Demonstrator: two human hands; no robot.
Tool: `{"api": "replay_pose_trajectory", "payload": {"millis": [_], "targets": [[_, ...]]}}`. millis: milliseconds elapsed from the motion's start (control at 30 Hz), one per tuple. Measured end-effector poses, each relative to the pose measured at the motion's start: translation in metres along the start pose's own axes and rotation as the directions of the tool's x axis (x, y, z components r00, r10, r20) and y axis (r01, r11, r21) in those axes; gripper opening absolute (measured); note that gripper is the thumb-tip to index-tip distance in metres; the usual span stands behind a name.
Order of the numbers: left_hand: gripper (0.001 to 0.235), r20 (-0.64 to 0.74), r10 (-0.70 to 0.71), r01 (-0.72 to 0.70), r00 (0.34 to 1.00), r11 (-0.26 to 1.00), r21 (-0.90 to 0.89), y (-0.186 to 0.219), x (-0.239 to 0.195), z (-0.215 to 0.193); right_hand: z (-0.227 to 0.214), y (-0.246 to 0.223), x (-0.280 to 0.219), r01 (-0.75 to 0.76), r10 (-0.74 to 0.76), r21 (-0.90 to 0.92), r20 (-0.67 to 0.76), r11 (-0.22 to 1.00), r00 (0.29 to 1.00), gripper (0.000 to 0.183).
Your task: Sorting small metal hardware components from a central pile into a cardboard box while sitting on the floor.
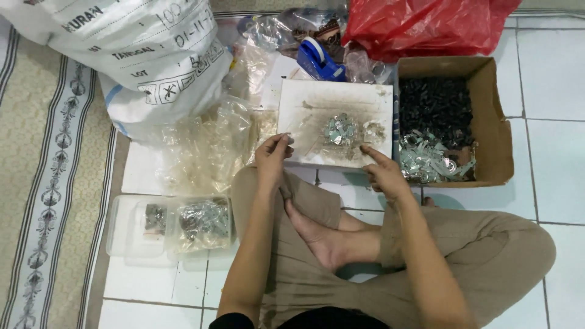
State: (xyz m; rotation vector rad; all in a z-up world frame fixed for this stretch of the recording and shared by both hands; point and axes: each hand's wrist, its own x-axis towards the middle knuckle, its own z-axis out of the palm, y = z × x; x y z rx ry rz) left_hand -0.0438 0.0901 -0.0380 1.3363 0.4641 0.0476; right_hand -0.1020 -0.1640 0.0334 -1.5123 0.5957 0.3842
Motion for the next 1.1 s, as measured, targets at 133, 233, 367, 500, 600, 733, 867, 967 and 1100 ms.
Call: {"api": "replay_pose_trajectory", "payload": {"millis": [133, 233, 367, 500, 600, 733, 867, 967, 1100], "targets": [[0.021, -0.014, -0.008, 0.007, 1.000, 1.000, -0.030, -0.006, 0.004, -0.002, -0.020, 0.028, 0.038, 0.016, -0.015, -0.065, 0.018, 0.998, 1.000, 0.054], [0.020, -0.009, -0.031, 0.031, 0.999, 0.998, -0.052, -0.010, 0.008, -0.001, -0.028, 0.029, 0.046, -0.027, 0.035, -0.101, 0.084, 0.995, 0.996, 0.044], [0.022, 0.006, -0.079, 0.080, 0.997, 0.993, -0.087, 0.001, 0.001, -0.001, -0.030, 0.001, 0.023, -0.157, 0.173, -0.091, 0.211, 0.983, 0.962, 0.027], [0.023, 0.071, -0.148, 0.156, 0.986, 0.981, -0.118, 0.004, -0.008, 0.001, -0.035, 0.001, 0.021, -0.228, 0.133, 0.197, 0.401, 0.954, 0.906, 0.027], [0.023, 0.138, -0.212, 0.237, 0.968, 0.949, -0.206, 0.011, -0.024, 0.013, -0.024, 0.023, 0.037, 0.001, -0.129, 0.386, 0.305, 0.922, 0.944, 0.055], [0.019, 0.186, -0.272, 0.315, 0.944, 0.910, -0.268, -0.004, -0.032, 0.031, 0.003, 0.031, 0.037, 0.094, -0.207, 0.380, 0.269, 0.920, 0.941, 0.073], [0.026, 0.177, -0.243, 0.279, 0.954, 0.934, -0.222, -0.017, -0.037, 0.036, 0.017, 0.051, 0.049, 0.273, -0.364, 0.403, 0.168, 0.874, 0.916, 0.077], [0.040, 0.031, -0.019, 0.017, 0.999, 0.996, 0.092, 0.003, -0.062, 0.041, 0.024, 0.058, 0.053, 0.386, -0.420, 0.299, 0.056, 0.873, 0.906, 0.079], [0.026, 0.349, 0.631, -0.716, 0.692, 0.541, 0.441, 0.022, -0.086, 0.041, 0.030, 0.067, 0.056, 0.480, -0.483, 0.184, -0.034, 0.858, 0.875, 0.082]]}}
